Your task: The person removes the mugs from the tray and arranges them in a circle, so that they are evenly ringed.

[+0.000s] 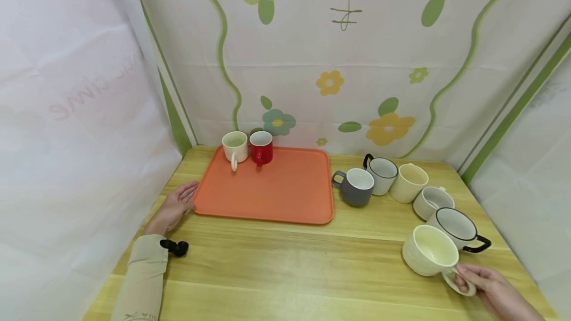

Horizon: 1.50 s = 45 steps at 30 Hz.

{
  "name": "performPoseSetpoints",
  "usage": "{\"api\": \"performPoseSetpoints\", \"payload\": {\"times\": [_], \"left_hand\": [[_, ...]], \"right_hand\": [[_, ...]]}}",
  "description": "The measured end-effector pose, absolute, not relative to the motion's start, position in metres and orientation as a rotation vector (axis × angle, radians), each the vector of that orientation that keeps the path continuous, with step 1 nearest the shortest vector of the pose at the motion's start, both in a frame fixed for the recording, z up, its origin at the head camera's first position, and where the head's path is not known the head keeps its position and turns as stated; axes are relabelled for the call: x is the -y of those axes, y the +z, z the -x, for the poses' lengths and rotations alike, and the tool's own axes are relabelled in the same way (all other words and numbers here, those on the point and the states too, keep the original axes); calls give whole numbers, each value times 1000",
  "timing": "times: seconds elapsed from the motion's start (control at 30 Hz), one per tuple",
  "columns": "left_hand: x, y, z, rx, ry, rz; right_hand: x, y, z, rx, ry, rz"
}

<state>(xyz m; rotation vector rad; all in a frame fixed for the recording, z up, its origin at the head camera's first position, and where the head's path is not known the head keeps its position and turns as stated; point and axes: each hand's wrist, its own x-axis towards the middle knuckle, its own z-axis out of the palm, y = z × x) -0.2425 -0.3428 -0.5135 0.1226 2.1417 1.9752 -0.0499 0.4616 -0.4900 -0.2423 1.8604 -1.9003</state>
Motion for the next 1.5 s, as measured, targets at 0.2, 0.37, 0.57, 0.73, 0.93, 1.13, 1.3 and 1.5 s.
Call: {"api": "performPoseSetpoints", "payload": {"times": [0.2, 0.37, 0.57, 0.73, 0.93, 1.13, 1.3, 1.5], "left_hand": [[343, -509, 243, -2146, 1966, -135], [344, -509, 243, -2167, 1947, -148], [345, -509, 244, -2180, 1937, -144], [344, -509, 245, -2186, 1924, -152], [343, -508, 245, -2180, 1919, -150], [342, -505, 242, -2178, 1920, -141], [340, -508, 243, -2176, 1936, -143], [341, -511, 242, -2176, 1929, -149]], "right_hand": [[-459, -481, 47, -2447, -1360, 33], [-450, -448, 52, -2721, -828, -180], [-420, -417, 59, -3078, -736, -61], [-370, -393, 83, -3214, -809, 190], [-298, -377, 124, -3278, -872, 597], [-226, -368, 175, -3109, -988, 807], [-171, -373, 217, -2922, -1086, 851], [-114, -398, 267, -2811, -1254, 810]]}}
